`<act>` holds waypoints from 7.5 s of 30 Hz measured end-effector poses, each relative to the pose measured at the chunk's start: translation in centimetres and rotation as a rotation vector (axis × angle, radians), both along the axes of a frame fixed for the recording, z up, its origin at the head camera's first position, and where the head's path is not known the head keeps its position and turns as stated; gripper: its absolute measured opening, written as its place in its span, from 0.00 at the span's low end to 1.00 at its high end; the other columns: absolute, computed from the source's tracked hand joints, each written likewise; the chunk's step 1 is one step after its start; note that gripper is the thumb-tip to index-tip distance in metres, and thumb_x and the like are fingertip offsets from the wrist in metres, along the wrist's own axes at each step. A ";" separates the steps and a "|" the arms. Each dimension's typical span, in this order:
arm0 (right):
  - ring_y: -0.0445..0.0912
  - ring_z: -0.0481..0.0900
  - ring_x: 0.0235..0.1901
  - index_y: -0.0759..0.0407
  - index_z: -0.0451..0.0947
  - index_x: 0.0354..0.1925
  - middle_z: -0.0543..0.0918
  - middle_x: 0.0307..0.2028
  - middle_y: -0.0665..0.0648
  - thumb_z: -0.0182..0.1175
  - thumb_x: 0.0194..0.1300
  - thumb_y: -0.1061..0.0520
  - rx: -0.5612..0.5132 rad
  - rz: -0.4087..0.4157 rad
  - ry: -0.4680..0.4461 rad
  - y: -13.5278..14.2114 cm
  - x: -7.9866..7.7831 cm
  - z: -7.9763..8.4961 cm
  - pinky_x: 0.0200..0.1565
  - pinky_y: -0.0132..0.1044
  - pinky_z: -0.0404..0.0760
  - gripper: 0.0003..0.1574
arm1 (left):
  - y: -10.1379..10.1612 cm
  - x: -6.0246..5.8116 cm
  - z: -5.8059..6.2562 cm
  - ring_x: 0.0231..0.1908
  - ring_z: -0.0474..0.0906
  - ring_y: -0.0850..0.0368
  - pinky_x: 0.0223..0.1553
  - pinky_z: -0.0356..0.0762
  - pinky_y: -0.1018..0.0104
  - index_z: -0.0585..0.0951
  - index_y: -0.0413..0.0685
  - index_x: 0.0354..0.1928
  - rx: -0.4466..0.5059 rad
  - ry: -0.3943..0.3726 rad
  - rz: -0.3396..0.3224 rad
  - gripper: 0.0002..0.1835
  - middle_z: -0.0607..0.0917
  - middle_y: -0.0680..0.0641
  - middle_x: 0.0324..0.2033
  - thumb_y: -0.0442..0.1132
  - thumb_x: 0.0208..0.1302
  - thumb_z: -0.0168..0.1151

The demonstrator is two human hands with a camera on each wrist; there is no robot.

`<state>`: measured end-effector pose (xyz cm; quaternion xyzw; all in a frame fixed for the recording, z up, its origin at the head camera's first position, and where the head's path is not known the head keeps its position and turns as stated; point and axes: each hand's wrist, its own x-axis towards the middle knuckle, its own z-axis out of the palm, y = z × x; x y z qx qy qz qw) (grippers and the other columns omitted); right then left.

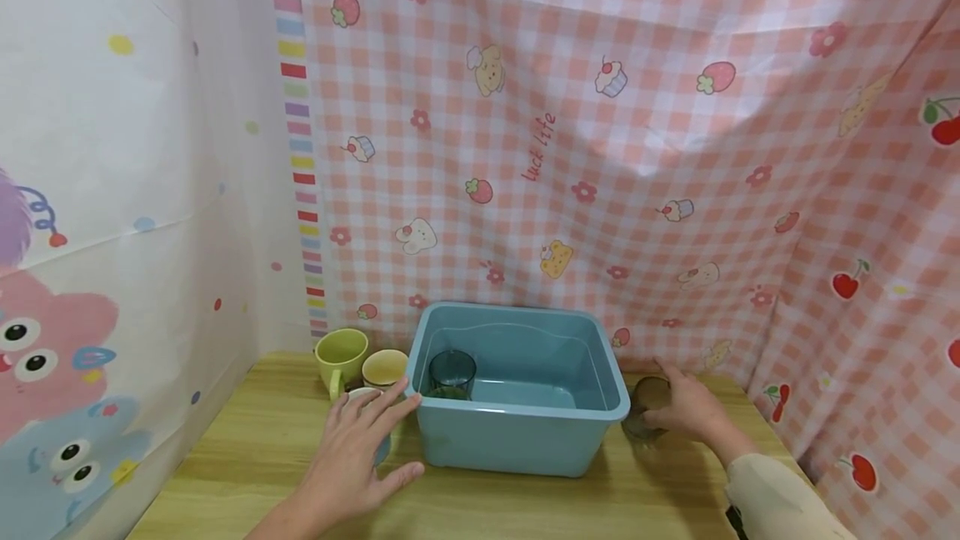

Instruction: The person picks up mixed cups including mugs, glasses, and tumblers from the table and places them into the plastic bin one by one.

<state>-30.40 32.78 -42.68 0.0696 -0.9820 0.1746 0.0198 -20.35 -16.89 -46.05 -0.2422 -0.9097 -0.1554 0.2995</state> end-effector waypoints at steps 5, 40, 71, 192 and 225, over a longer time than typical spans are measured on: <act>0.77 0.70 0.58 0.68 0.48 0.76 0.65 0.64 0.84 0.75 0.51 0.45 -0.031 0.004 0.009 0.9 0.2 0.5 0.49 0.64 0.77 0.68 | 0.0 0.0 0.0 0.63 0.69 0.45 0.63 0.54 0.25 0.68 0.69 0.71 0.001 -0.008 0.001 0.42 0.66 0.55 0.74 0.71 0.54 0.64; 0.74 0.70 0.59 0.65 0.39 0.78 0.66 0.65 0.81 0.69 0.56 0.35 -0.057 -0.026 0.061 3.3 1.5 3.2 0.48 0.64 0.77 0.72 | 0.1 0.1 0.1 0.62 0.70 0.43 0.63 0.54 0.25 0.68 0.69 0.71 0.001 0.000 0.001 0.42 0.67 0.55 0.73 0.71 0.54 0.64; 0.75 0.59 0.67 0.49 0.26 0.79 0.55 0.72 0.79 0.64 0.60 0.30 -0.346 -0.091 0.031 4.5 2.5 6.6 0.54 0.67 0.73 0.73 | 0.1 0.0 0.1 0.62 0.70 0.44 0.62 0.56 0.27 0.68 0.69 0.71 -0.006 0.005 -0.001 0.42 0.68 0.54 0.73 0.70 0.54 0.65; 0.66 0.74 0.62 0.33 0.46 0.77 0.68 0.69 0.64 0.71 0.56 0.36 -0.537 0.211 -0.046 -9.3 0.6 7.8 0.55 0.54 0.81 0.62 | 0.0 0.0 0.0 0.63 0.70 0.43 0.62 0.56 0.26 0.67 0.69 0.71 -0.002 -0.002 0.012 0.43 0.66 0.55 0.74 0.71 0.54 0.64; 0.46 0.81 0.47 0.40 0.52 0.77 0.74 0.65 0.57 0.73 0.52 0.35 -0.398 0.194 -0.181 -13.0 0.0 6.6 0.52 0.49 0.81 0.61 | 0.0 0.1 0.1 0.63 0.70 0.43 0.62 0.56 0.27 0.67 0.69 0.71 -0.005 -0.003 0.008 0.43 0.67 0.54 0.73 0.70 0.54 0.65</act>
